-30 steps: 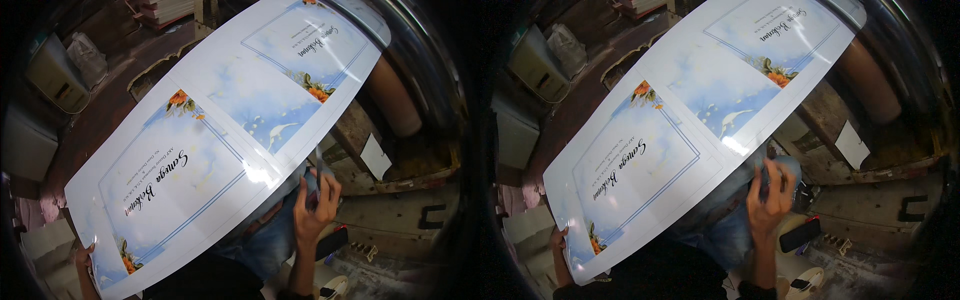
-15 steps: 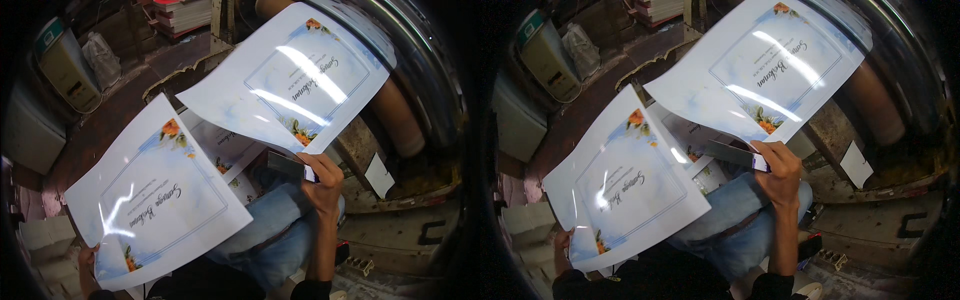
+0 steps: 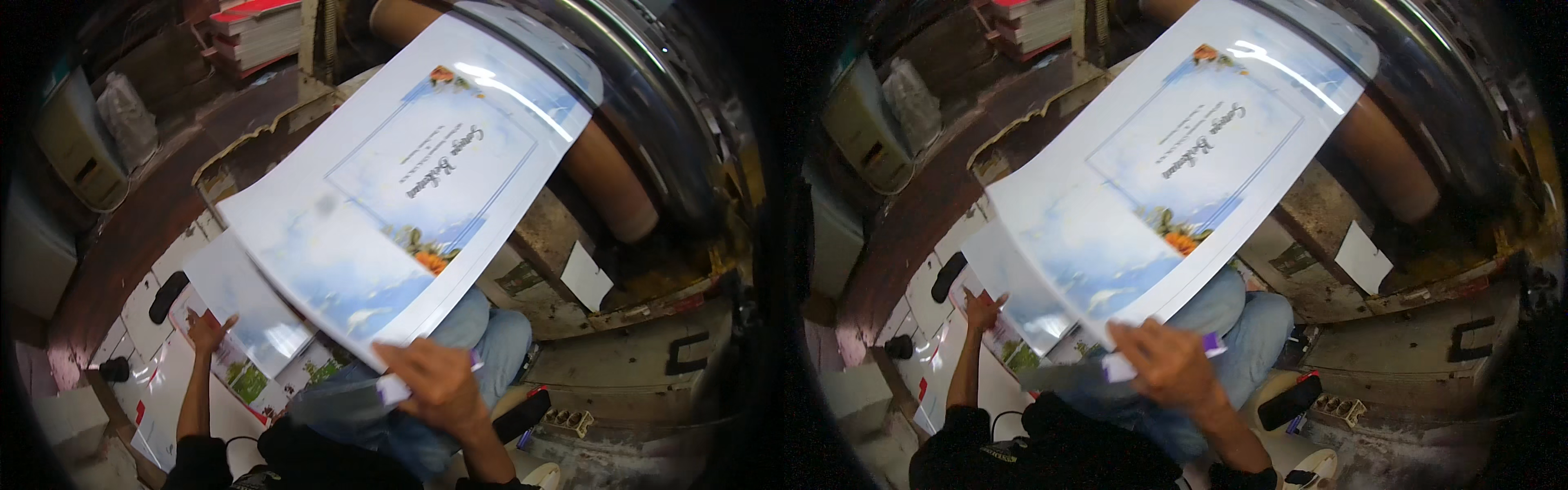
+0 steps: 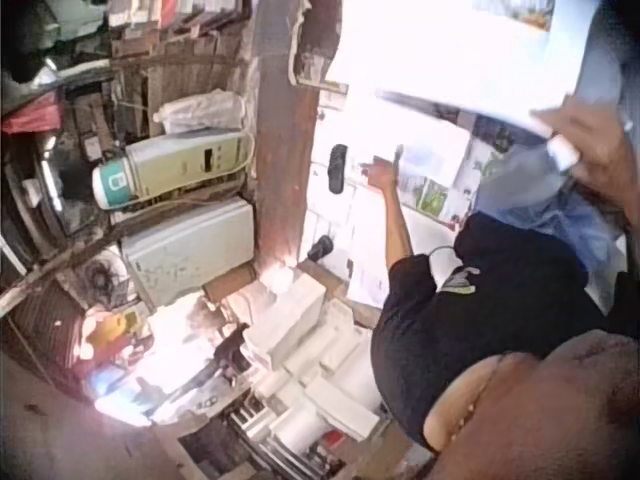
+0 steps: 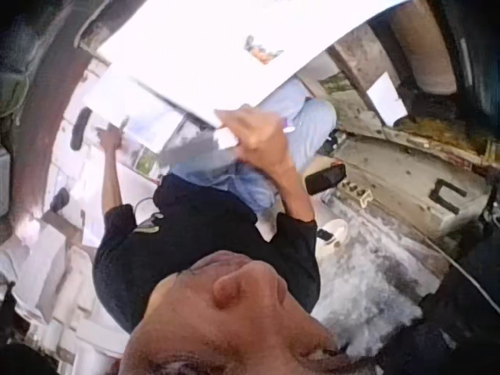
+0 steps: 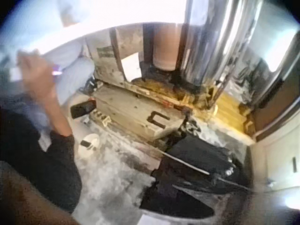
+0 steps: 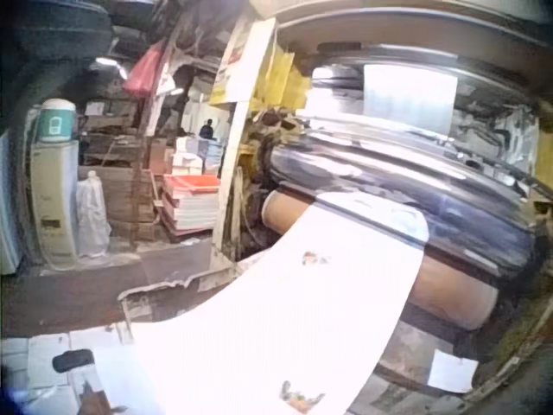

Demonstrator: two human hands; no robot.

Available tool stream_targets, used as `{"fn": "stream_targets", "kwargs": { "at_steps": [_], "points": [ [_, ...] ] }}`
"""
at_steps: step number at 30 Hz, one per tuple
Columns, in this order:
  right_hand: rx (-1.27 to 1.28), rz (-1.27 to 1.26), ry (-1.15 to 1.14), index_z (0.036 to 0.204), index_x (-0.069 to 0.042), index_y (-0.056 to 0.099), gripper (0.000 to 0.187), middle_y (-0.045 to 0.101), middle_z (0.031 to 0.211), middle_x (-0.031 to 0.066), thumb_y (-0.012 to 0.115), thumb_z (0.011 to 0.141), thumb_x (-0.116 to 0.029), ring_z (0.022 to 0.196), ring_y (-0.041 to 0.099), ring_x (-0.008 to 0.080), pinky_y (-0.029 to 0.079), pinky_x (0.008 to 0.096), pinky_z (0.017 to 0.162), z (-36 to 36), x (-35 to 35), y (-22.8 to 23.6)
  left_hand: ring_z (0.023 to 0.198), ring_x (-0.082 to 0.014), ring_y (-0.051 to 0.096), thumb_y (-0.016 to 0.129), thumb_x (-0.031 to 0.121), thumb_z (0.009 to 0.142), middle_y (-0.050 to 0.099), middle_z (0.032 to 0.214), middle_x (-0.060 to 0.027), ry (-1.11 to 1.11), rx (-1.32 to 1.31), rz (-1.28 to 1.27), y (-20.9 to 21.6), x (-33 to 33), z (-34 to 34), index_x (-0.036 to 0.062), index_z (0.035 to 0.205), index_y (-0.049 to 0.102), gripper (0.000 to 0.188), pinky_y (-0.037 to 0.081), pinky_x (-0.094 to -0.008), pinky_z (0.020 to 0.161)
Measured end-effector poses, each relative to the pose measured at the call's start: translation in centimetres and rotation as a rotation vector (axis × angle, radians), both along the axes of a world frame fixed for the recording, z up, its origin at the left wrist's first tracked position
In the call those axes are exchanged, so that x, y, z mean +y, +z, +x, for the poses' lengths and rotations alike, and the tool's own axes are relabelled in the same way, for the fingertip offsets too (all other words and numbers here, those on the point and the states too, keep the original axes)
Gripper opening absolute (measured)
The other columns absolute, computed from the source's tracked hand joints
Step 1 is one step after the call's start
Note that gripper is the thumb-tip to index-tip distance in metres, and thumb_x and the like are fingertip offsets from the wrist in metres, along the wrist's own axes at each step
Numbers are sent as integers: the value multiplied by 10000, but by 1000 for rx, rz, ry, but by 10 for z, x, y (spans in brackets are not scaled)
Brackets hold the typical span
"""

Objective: The person pulls laminated printed sheets from a laminating machine, cuts them apart using a utility knife, and stacks them.

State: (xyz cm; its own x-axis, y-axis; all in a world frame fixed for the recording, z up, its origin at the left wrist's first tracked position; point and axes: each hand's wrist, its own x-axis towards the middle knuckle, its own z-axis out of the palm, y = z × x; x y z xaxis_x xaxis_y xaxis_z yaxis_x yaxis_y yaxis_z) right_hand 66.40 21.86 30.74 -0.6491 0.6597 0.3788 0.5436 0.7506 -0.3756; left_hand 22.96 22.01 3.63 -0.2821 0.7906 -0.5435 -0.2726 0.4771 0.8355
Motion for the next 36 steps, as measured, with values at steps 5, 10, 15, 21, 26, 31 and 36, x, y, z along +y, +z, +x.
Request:
{"fn": "stream_targets", "kwargs": {
  "at_steps": [5,10,15,21,26,31,36],
  "points": [
    [72,-148,46,1226,-30,599,669,666,983,82,748,580,-115,780,640,219,545,327,649,-30,-33,-36,1275,-304,451,631,539,871,492,1361,-167,-200,-938,522,133,-3,138,-17,1428,341,838,372,-473,1064],
    [269,-621,143,1185,-107,649,427,686,959,110,736,766,-102,823,677,240,557,326,681,-37,-17,-36,1045,-227,606,680,246,894,563,1206,-157,-275,-426,252,141,-29,150,-40,1314,409,575,532,-309,750],
    [814,-807,-417,989,-3,659,270,668,748,93,614,946,-265,490,595,99,457,221,417,57,80,-12,572,-150,643,697,102,865,610,1012,-163,-258,-333,97,137,-57,132,-67,1278,363,558,406,-206,271],
    [946,-215,-848,1073,19,633,329,644,737,85,542,984,-285,478,555,96,411,232,386,167,216,-24,556,-169,621,677,110,879,605,1038,-194,-188,-351,58,114,-82,125,-47,1333,282,622,497,-249,345],
    [865,-316,-788,1076,34,633,343,632,690,79,590,959,-285,445,541,102,398,242,372,169,221,-56,810,-255,686,672,106,884,610,1064,-202,-52,-368,72,109,-95,117,-36,1349,279,625,613,-372,527],
    [1074,-321,-856,1069,26,643,396,673,776,100,672,896,-329,554,589,93,403,212,430,150,214,-37,875,-309,679,644,46,890,602,1109,-203,-148,-426,-43,110,-107,87,-37,1340,317,562,621,-473,679],
    [1165,-522,-829,1029,29,641,404,672,879,70,801,767,-233,672,630,116,469,209,530,149,235,-36,868,-272,675,645,50,889,607,1117,-173,-146,-320,-100,112,-117,86,-24,1333,344,541,598,-449,714]
  ]
}}
